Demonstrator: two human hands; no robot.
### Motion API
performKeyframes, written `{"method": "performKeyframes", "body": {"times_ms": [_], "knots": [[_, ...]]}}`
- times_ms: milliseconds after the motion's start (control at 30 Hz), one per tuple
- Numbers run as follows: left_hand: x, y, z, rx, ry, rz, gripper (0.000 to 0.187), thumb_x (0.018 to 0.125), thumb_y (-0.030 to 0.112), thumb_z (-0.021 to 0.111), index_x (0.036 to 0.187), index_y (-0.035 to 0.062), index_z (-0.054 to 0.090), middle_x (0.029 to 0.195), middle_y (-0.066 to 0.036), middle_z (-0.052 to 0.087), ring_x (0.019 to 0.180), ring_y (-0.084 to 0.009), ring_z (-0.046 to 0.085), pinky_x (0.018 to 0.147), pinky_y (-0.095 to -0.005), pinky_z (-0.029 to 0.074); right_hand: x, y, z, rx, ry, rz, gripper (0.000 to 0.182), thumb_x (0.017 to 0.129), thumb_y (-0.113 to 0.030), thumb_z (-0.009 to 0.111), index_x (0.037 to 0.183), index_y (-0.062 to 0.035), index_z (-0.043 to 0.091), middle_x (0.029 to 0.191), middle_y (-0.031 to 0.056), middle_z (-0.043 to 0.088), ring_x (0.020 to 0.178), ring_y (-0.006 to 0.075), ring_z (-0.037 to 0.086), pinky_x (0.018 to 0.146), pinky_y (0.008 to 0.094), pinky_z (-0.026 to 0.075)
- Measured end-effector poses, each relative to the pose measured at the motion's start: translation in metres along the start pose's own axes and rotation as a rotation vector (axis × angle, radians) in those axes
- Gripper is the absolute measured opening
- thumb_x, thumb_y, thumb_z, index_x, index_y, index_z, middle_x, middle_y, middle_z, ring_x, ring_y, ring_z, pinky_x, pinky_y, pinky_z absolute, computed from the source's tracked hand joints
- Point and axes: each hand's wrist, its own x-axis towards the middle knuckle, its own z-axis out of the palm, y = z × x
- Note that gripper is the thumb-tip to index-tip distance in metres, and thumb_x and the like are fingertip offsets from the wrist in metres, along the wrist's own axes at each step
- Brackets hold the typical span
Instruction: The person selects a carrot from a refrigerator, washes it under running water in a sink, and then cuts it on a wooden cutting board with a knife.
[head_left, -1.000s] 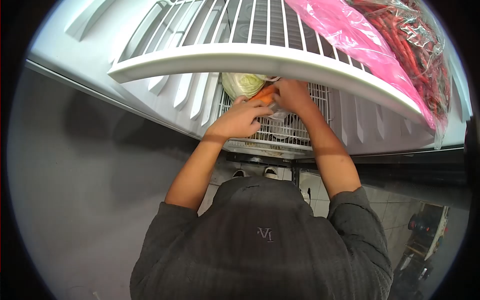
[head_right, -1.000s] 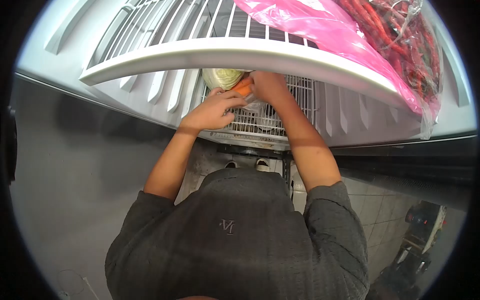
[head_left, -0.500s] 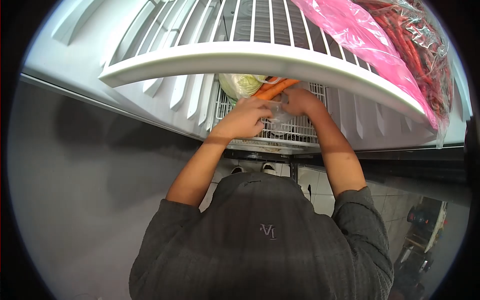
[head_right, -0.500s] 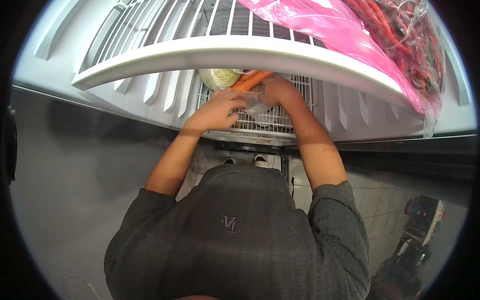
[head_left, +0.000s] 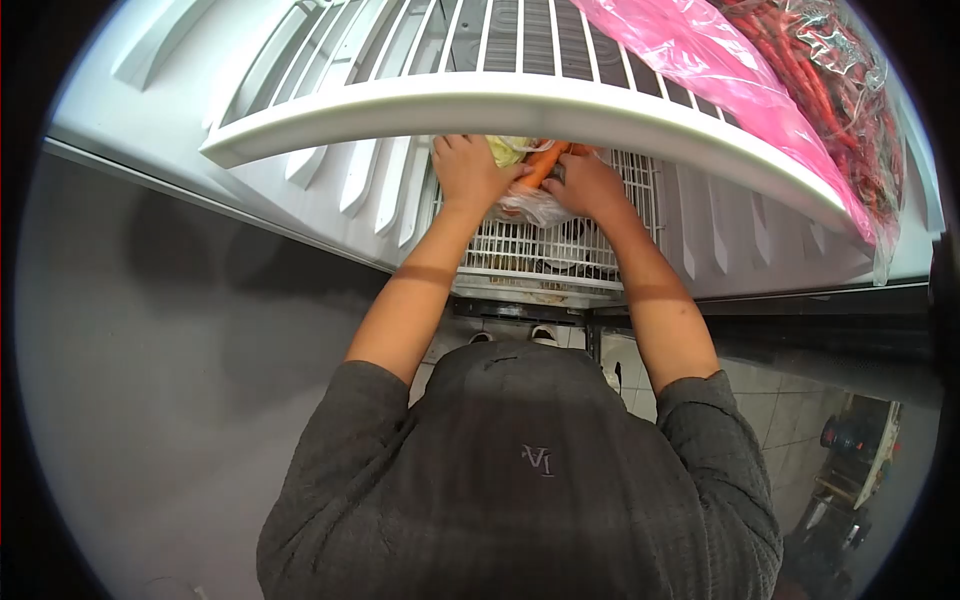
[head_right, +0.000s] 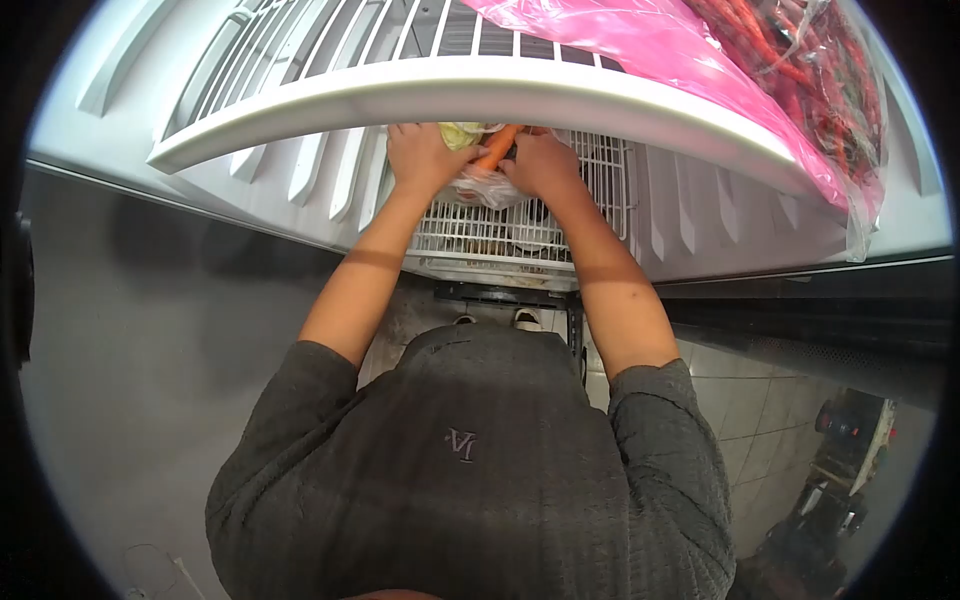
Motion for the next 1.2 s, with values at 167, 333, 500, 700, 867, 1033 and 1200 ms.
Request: {"method": "performKeyframes", "body": {"times_ms": [167,333,500,700,867,1033,1200], "knots": [[0.017,-0.015,-0.011,-0.217,0.008,0.066,0.062,0.060,0.041,0.079,0.107,0.0066,0.060,0.104,-0.021,0.058,0.095,-0.0389,0.055,0.076,-0.0441,0.049,0.003,-0.002,0.002,0.023,-0.063,0.100,0.047,0.080,-0.042,0.061,0.107,-0.0042,0.061,0.111,0.0162,0.061,0.099,0.0287,0.061,0.083,0.0423,0.050],[0.024,-0.013,-0.023,-0.332,0.043,0.092,0.049,0.063,0.040,0.078,0.094,0.0040,0.066,0.086,-0.016,0.067,0.078,-0.0332,0.064,0.067,-0.0405,0.051,0.000,-0.006,0.010,0.055,-0.034,0.067,0.050,0.076,-0.044,0.063,0.107,-0.0046,0.062,0.109,0.0159,0.062,0.099,0.0290,0.061,0.083,0.0418,0.051],[0.033,-0.006,-0.035,-0.361,0.121,0.231,0.040,0.069,0.033,0.075,0.094,0.0025,0.067,0.086,-0.016,0.067,0.077,-0.0335,0.064,0.069,-0.0390,0.050,-0.009,-0.020,-0.008,0.071,-0.046,0.056,0.046,0.071,-0.042,0.066,0.100,-0.0052,0.064,0.105,0.0151,0.063,0.095,0.0296,0.062,0.080,0.0416,0.051],[0.034,-0.006,-0.033,-0.397,0.185,0.258,0.039,0.072,0.031,0.074,0.095,0.0014,0.067,0.088,-0.018,0.067,0.080,-0.0332,0.064,0.071,-0.0384,0.050,0.007,-0.015,-0.001,0.169,0.419,-0.168,0.034,0.072,-0.026,0.068,0.098,-0.0045,0.065,0.098,0.0163,0.064,0.092,0.0310,0.062,0.078,0.0434,0.050],[0.029,-0.005,-0.043,-0.431,0.141,0.212,0.038,0.073,0.030,0.074,0.097,0.0008,0.067,0.091,-0.018,0.067,0.082,-0.0337,0.064,0.074,-0.0383,0.050,0.046,-0.026,0.013,-0.016,0.335,0.021,0.035,0.074,-0.020,0.067,0.104,-0.0026,0.063,0.107,0.0188,0.062,0.102,0.0337,0.058,0.090,0.0440,0.043],[0.038,-0.028,-0.022,-0.413,0.113,0.186,0.039,0.073,0.028,0.073,0.100,0.0010,0.066,0.096,-0.017,0.067,0.089,-0.0320,0.063,0.079,-0.0383,0.048,0.090,-0.003,0.064,0.400,0.502,0.007,0.035,0.083,-0.019,0.058,0.114,-0.0006,0.058,0.115,0.0214,0.058,0.108,0.0344,0.054,0.091,0.0459,0.042],[0.037,-0.038,-0.022,-0.390,0.060,0.137,0.037,0.078,0.026,0.067,0.105,0.0022,0.064,0.102,-0.017,0.065,0.097,-0.0317,0.061,0.086,-0.0394,0.045,0.069,-0.001,0.041,0.191,0.501,-0.178,0.030,0.084,-0.014,0.054,0.109,-0.0001,0.060,0.107,0.0223,0.060,0.100,0.0355,0.058,0.085,0.0476,0.043]]}}
